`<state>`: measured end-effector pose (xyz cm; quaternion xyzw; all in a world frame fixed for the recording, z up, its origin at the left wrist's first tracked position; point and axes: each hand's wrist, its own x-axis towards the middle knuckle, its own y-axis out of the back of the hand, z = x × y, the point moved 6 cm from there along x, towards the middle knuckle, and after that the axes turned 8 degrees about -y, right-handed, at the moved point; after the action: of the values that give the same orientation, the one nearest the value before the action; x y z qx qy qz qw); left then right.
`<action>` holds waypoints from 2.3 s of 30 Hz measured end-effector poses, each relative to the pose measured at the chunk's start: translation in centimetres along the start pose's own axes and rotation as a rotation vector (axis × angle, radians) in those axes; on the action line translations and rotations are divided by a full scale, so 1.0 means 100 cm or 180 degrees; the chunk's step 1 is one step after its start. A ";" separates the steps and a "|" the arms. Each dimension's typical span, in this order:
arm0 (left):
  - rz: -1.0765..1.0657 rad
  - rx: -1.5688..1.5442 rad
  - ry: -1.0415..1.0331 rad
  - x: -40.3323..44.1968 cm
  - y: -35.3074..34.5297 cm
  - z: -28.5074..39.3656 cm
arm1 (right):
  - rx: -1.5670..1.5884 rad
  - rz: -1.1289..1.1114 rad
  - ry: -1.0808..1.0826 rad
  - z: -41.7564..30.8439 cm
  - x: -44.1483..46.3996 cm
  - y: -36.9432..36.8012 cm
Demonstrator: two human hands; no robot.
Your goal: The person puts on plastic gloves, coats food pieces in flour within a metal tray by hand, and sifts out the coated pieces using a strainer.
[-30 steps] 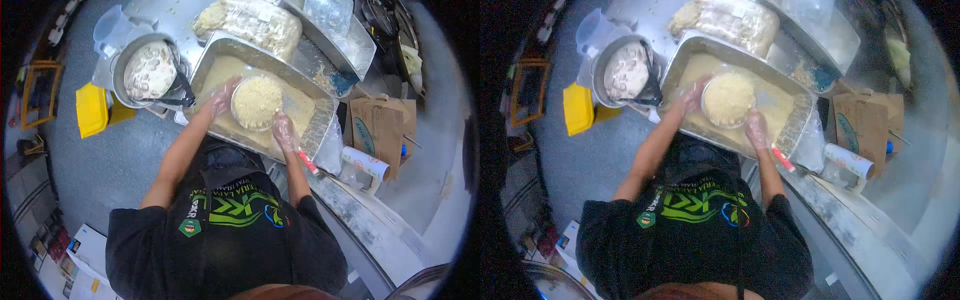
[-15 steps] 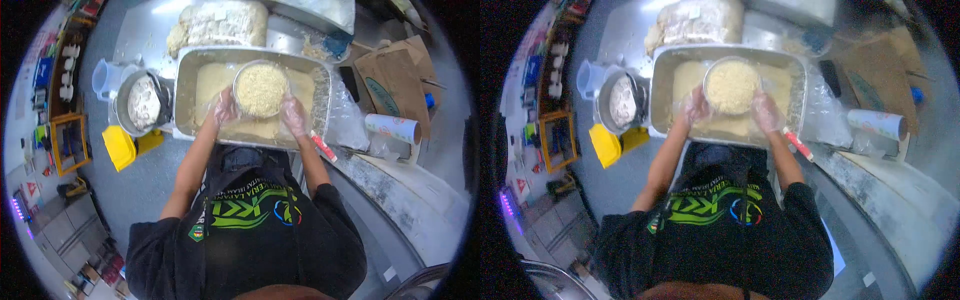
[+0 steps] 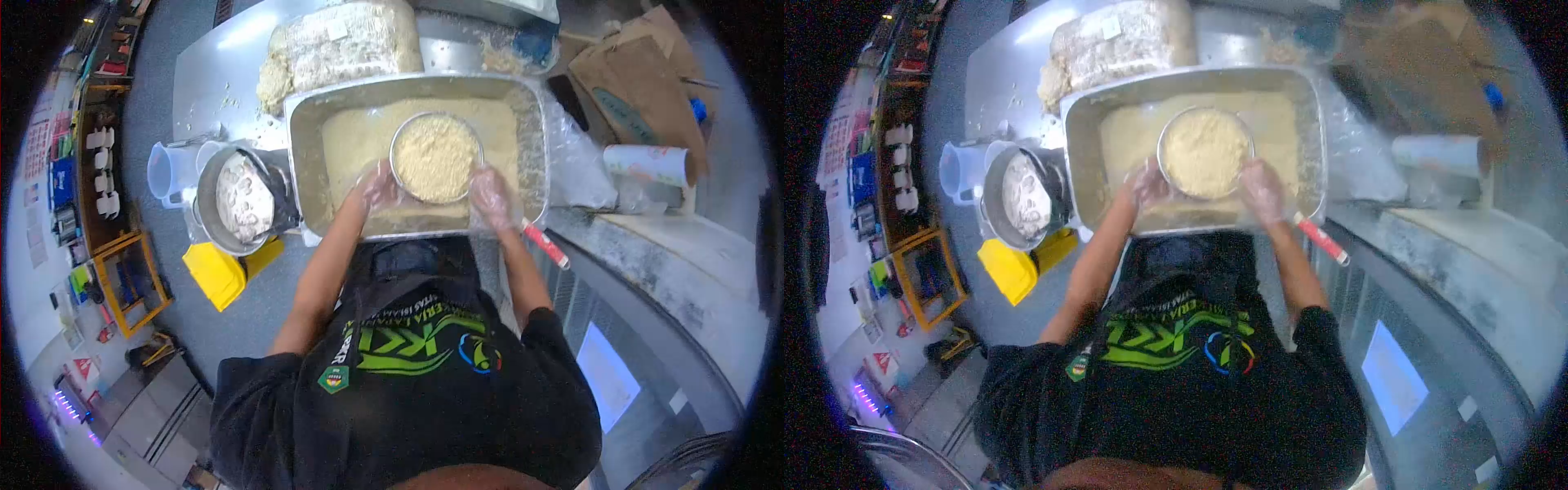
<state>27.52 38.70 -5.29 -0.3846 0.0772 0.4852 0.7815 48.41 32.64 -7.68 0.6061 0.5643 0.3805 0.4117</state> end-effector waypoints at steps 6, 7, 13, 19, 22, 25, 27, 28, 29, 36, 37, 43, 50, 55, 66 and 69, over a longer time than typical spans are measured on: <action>0.0002 0.0517 -0.0404 0.001 0.007 0.018 | 0.0065 -0.0209 -0.0060 -0.033 0.009 0.046; 0.0053 0.1171 -0.0935 0.016 0.023 0.012 | -0.0179 -0.0305 0.0063 -0.036 0.015 0.048; 0.0578 0.0137 -0.0570 0.027 0.066 -0.004 | -0.0804 -0.0466 0.0445 -0.015 0.018 0.020; 0.0002 -0.0607 -0.0488 -0.003 0.041 0.017 | -0.0971 -0.0756 0.0155 -0.050 0.030 0.035; 0.0065 0.0439 -0.1312 0.012 0.057 0.007 | -0.0697 -0.0525 0.0530 -0.068 0.033 0.033; 0.0067 -0.0109 -0.0668 -0.004 0.054 0.010 | -0.0691 -0.0475 0.0588 -0.057 0.047 0.035; 0.0231 -0.0254 -0.0603 -0.008 0.053 0.012 | -0.1043 -0.0187 0.0772 -0.037 0.047 0.021; 0.0301 -0.0321 -0.0535 -0.008 0.055 0.008 | -0.0979 -0.0414 0.0794 -0.056 0.043 0.030; 0.0362 0.0366 -0.0588 -0.004 0.062 0.008 | -0.1100 -0.0516 0.0774 -0.048 0.049 0.023; -0.0124 0.2895 -0.0753 0.024 0.076 -0.016 | -0.1687 -0.1261 0.0933 0.003 0.060 -0.009; -0.0271 0.3832 -0.1195 0.021 0.070 -0.011 | -0.1190 -0.0761 0.1201 0.047 0.053 -0.032; 0.0265 0.0871 -0.0128 0.025 0.079 -0.028 | -0.1037 -0.0064 0.1152 0.006 0.062 0.016; 0.0094 0.2847 -0.0228 0.040 0.084 -0.042 | -0.0354 -0.0346 0.0509 0.005 0.045 0.028; -0.0119 0.3919 -0.0777 0.021 0.069 -0.037 | 0.1024 -0.0680 -0.0532 0.063 0.025 -0.039; 0.0445 0.2660 -0.1603 0.037 0.086 -0.058 | -0.1288 0.0390 0.0214 -0.009 0.002 -0.004; 0.0328 0.3083 -0.2435 0.055 0.102 -0.066 | -0.0874 0.0109 0.0147 0.006 0.004 -0.017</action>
<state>23.70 40.43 -17.89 0.2192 0.0215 0.5357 0.8152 48.32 33.00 -9.48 0.5447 0.5058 0.4749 0.4711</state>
